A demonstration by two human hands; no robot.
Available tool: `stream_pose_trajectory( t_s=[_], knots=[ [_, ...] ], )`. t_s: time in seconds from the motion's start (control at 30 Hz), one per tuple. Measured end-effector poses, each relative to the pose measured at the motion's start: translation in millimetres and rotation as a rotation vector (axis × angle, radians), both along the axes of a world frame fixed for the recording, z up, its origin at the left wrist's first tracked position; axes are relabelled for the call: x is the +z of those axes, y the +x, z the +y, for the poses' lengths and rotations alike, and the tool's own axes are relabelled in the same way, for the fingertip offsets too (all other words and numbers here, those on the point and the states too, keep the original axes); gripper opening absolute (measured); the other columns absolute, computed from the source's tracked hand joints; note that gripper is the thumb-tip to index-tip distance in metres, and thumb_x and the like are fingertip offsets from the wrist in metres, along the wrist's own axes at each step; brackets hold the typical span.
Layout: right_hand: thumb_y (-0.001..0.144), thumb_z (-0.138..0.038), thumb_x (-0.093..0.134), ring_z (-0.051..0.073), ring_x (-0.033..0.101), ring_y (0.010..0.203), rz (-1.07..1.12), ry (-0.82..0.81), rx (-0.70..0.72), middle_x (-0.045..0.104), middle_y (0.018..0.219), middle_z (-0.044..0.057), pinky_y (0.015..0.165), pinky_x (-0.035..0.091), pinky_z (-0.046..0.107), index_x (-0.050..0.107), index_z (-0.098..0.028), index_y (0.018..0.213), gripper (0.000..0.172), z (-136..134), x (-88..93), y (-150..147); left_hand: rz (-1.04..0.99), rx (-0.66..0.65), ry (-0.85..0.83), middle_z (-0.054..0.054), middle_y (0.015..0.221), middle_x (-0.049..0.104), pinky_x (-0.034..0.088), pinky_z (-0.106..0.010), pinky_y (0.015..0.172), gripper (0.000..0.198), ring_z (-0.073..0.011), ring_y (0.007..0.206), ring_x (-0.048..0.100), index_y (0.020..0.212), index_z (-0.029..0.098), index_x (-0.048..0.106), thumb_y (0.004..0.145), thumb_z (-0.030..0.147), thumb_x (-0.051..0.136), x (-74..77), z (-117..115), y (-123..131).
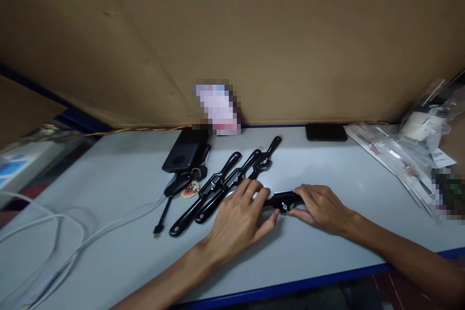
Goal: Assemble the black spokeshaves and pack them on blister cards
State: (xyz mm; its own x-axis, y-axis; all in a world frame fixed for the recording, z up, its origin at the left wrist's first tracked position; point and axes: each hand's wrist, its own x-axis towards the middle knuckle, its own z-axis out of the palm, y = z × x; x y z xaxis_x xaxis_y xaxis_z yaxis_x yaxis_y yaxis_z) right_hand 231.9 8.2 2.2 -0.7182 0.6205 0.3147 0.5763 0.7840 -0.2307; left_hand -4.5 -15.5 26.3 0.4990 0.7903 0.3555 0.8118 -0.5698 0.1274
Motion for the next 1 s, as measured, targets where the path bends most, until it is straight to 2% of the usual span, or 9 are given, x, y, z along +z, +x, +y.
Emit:
stream_pose_trajectory(
  t_s=[0.07, 0.17, 0.33, 0.47, 0.57, 0.7, 0.8, 1.0],
  knots=[
    [0.101, -0.044, 0.049, 0.02, 0.066, 0.072, 0.018, -0.023, -0.002, 0.068, 0.085, 0.008, 0.061, 0.051, 0.032, 0.05, -0.014, 0.101, 0.03, -0.7, -0.3, -0.1, -0.004, 0.004, 0.149, -0.013, 0.091, 0.063, 0.048, -0.039, 0.07, 0.025, -0.0268, 0.084, 0.054, 0.09, 0.016, 0.06, 0.094, 0.038, 0.049, 3.8, -3.5, 1.5],
    [0.101, -0.044, 0.048, 0.02, 0.066, 0.072, 0.039, -0.034, -0.007, 0.068, 0.084, 0.008, 0.061, 0.051, 0.031, 0.049, -0.016, 0.1, 0.028, -1.3, 0.2, -0.4, 0.011, -0.035, 0.182, -0.012, 0.091, 0.061, 0.048, -0.042, 0.075, 0.024, -0.0262, 0.084, 0.05, 0.09, 0.016, 0.06, 0.096, 0.037, 0.049, 6.1, -6.8, 3.3],
    [0.101, -0.044, 0.049, 0.021, 0.066, 0.072, 0.045, -0.041, -0.005, 0.067, 0.086, 0.009, 0.061, 0.051, 0.032, 0.049, -0.016, 0.101, 0.028, -0.9, 0.1, 0.5, -0.003, -0.131, -0.044, -0.011, 0.102, 0.061, 0.048, -0.041, 0.08, 0.027, -0.0262, 0.092, 0.054, 0.109, 0.016, 0.058, 0.098, 0.039, 0.049, 3.3, 4.6, -4.5],
    [0.101, -0.043, 0.05, 0.02, 0.066, 0.072, 0.038, -0.051, 0.0, 0.067, 0.086, 0.008, 0.061, 0.051, 0.032, 0.049, -0.016, 0.103, 0.027, -0.2, -2.3, 1.4, 0.018, -0.194, -0.251, -0.005, 0.088, 0.061, 0.046, -0.035, 0.07, 0.026, -0.0221, 0.08, 0.056, 0.096, 0.019, 0.059, 0.101, 0.041, 0.047, 2.8, 17.6, -13.7],
    [0.099, -0.042, 0.053, 0.021, 0.066, 0.074, 0.039, -0.073, -0.01, 0.068, 0.088, 0.008, 0.063, 0.051, 0.033, 0.049, -0.016, 0.105, 0.026, -1.1, -1.6, 2.0, 0.052, -0.22, -0.262, -0.006, 0.087, 0.063, 0.046, -0.036, 0.071, 0.031, -0.0228, 0.08, 0.058, 0.096, 0.019, 0.06, 0.1, 0.046, 0.046, 3.7, 17.2, -12.7],
    [0.092, -0.034, 0.067, 0.021, 0.066, 0.079, 0.044, -0.197, -0.084, 0.068, 0.092, 0.006, 0.067, 0.05, 0.033, 0.05, -0.018, 0.104, 0.026, -7.6, 6.4, 1.0, 0.144, -0.116, -0.167, -0.009, 0.089, 0.064, 0.047, -0.041, 0.075, 0.038, -0.0279, 0.084, 0.06, 0.094, 0.016, 0.061, 0.094, 0.054, 0.054, 1.1, 6.1, -0.8],
    [0.089, -0.026, 0.067, 0.021, 0.064, 0.081, 0.053, -0.277, -0.131, 0.067, 0.094, 0.005, 0.071, 0.049, 0.034, 0.052, -0.019, 0.105, 0.023, -13.7, 13.3, -2.2, 0.181, -0.007, -0.113, -0.009, 0.08, 0.065, 0.046, -0.038, 0.068, 0.045, -0.0276, 0.078, 0.062, 0.088, 0.015, 0.061, 0.091, 0.059, 0.056, -5.4, -0.8, 7.7],
    [0.09, -0.015, 0.058, 0.021, 0.056, 0.083, 0.081, -0.231, -0.129, 0.062, 0.092, 0.006, 0.071, 0.047, 0.035, 0.052, -0.019, 0.098, 0.011, -15.2, 19.4, -6.1, 0.102, 0.091, -0.155, -0.008, 0.072, 0.066, 0.04, -0.032, 0.056, 0.06, -0.0239, 0.066, 0.064, 0.08, 0.017, 0.064, 0.084, 0.076, 0.052, -13.7, -1.6, 7.6]
  ],
)
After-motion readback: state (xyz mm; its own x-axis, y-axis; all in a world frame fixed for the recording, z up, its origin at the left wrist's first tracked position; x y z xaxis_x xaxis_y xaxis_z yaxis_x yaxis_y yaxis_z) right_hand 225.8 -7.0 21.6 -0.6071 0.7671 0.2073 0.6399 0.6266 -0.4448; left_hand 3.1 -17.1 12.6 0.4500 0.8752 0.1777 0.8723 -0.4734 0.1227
